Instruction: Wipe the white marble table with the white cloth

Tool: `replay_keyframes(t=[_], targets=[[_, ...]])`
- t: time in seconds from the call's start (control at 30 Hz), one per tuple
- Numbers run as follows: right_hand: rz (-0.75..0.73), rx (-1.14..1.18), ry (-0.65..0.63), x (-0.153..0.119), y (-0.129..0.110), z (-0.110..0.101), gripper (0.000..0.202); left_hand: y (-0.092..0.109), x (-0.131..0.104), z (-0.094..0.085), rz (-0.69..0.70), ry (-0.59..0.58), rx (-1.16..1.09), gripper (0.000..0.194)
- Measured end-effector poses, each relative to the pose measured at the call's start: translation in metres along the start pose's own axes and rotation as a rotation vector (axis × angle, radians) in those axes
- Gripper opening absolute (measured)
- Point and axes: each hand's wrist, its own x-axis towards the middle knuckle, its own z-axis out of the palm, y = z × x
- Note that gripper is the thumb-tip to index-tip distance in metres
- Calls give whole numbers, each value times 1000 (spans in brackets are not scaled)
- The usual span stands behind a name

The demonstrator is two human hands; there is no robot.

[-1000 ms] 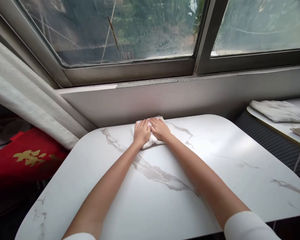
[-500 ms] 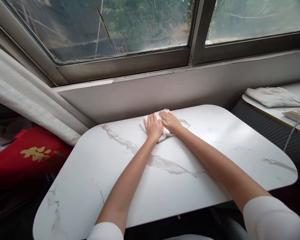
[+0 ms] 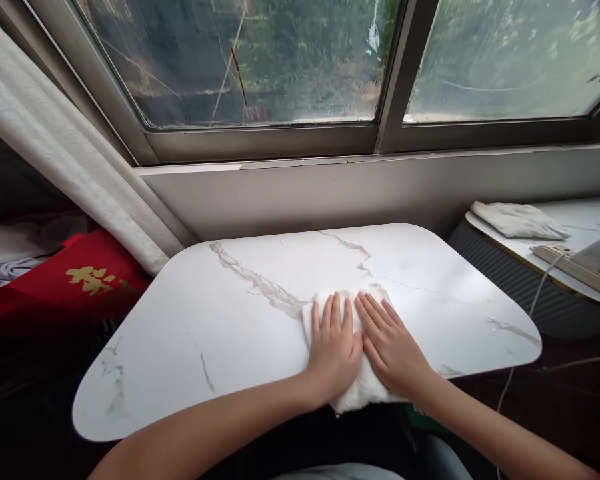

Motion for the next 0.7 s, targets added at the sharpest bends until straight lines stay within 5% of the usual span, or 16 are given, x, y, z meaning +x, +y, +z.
replay_keyframes(t=[0.1, 0.23, 0.4, 0.57, 0.7], targets=[[-81, 7, -9, -19, 12, -9, 64, 14, -8, 0, -7, -88, -113, 59], [-76, 34, -124, -9, 51, -12, 59, 23, 23, 1, -22, -177, -201, 61], [40, 113, -288, 56, 109, 7, 56, 13, 106, 10, -58, -75, -116, 57], [148, 109, -165, 136, 147, 37, 55, -13, 191, 20, -114, 125, -34, 50], [178, 131, -134, 174, 169, 49, 55, -26, 235, 24, -137, 197, 0, 49]])
